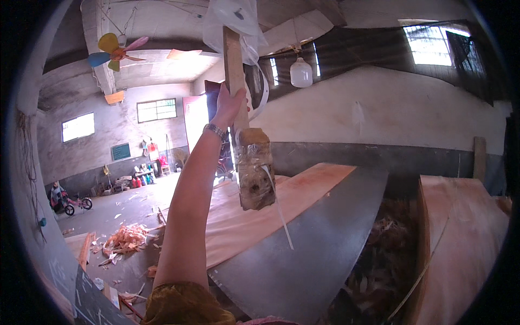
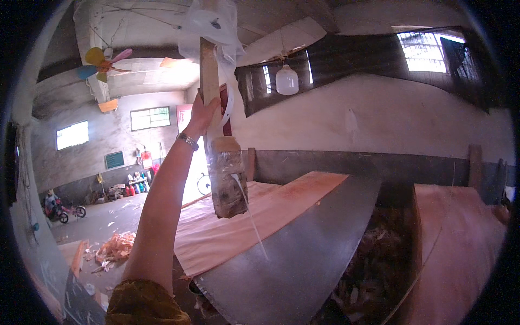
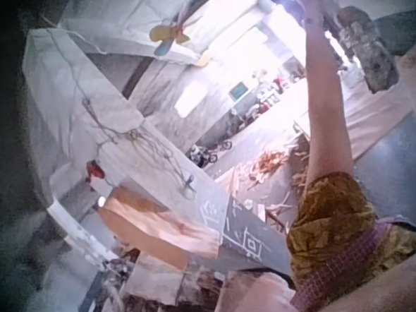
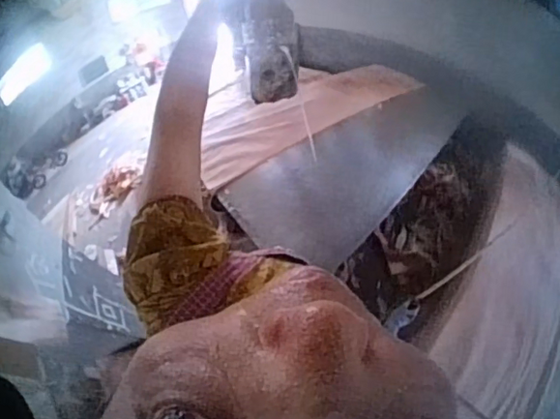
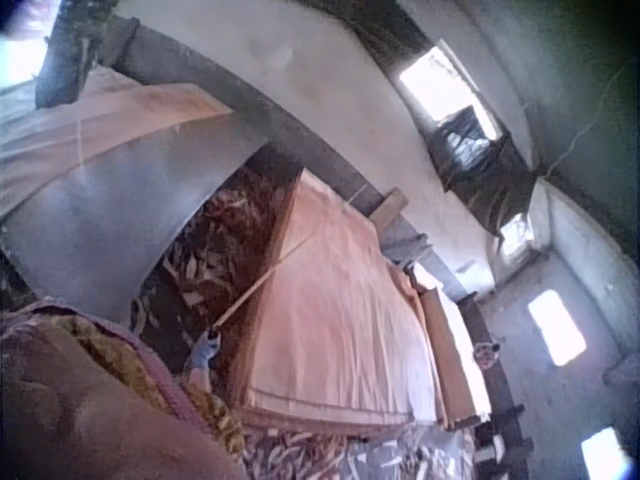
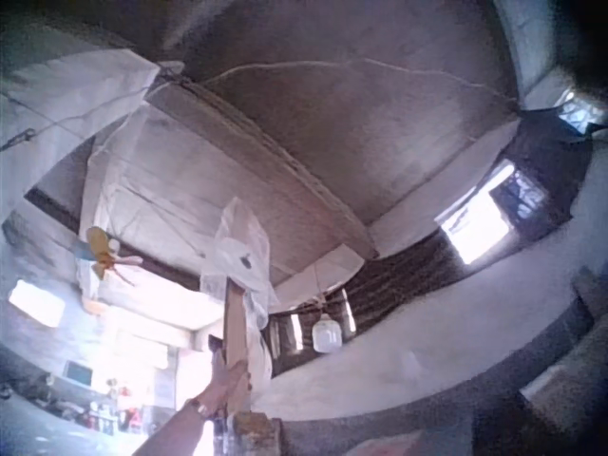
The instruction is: The person applies adhesive and patches wood veneer sheets by hand, using a small tool to cut and smooth the patches over surface defects.
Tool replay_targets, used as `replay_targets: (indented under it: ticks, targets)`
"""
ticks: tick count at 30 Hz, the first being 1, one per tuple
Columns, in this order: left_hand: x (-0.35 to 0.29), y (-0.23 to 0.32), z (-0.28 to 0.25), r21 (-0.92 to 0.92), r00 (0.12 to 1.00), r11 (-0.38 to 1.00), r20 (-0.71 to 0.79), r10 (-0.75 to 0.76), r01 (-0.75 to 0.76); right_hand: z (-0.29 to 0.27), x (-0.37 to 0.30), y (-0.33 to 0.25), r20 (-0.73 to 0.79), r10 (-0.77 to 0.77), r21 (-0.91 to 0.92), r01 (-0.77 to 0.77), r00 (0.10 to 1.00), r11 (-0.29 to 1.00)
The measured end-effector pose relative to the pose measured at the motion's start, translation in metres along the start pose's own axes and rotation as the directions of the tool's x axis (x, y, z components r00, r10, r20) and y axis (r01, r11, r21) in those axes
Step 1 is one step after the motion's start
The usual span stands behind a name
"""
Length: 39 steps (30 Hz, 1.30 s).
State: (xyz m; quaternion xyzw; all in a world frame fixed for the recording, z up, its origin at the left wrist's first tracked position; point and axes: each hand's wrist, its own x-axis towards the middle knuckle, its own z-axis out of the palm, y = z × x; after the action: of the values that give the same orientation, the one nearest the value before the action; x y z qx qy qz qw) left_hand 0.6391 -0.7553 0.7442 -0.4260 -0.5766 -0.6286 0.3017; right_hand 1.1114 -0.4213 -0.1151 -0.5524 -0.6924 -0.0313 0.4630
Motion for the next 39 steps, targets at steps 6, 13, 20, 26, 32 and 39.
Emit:
replay_targets:
  ticks: [6, 13, 20, 26, 32, 39]
  targets:
    - [0.003, -0.008, 0.031, -0.065, 0.998, 0.997, -0.036, -0.042, 0.04, -0.043, 0.01, -0.005, -0.022, 0.026, -0.069, -0.027, 0.999, 0.997]
    - [0.012, -0.03, 0.046, -0.062, 0.998, 0.996, -0.001, -0.058, 0.058, -0.058, 0.003, 0.005, -0.051, -0.066, -0.009, 0.065, 0.997, 0.998]
    - [-0.006, -0.069, 0.05, -0.05, 0.994, 0.993, -0.016, -0.105, 0.104, -0.031, -0.034, 0.042, 0.295, -0.223, -0.366, 0.326, 0.929, 0.872]
    - [-0.007, -0.102, 0.049, -0.046, 0.997, 0.997, 0.043, -0.058, 0.06, -0.09, -0.014, -0.027, 0.54, 0.156, 0.177, -0.293, 0.827, 0.94]
    - [-0.03, -0.11, -0.009, -0.116, 0.996, 0.991, 0.078, -0.051, 0.06, -0.127, -0.059, -0.116, 0.62, 0.121, 0.368, -0.424, 0.775, 0.828]
    - [-0.093, -0.182, -0.167, 0.068, 0.997, 0.997, 0.063, 0.039, -0.043, -0.129, -0.138, -0.263, 0.758, 0.004, 0.537, -0.627, 0.653, 0.564]
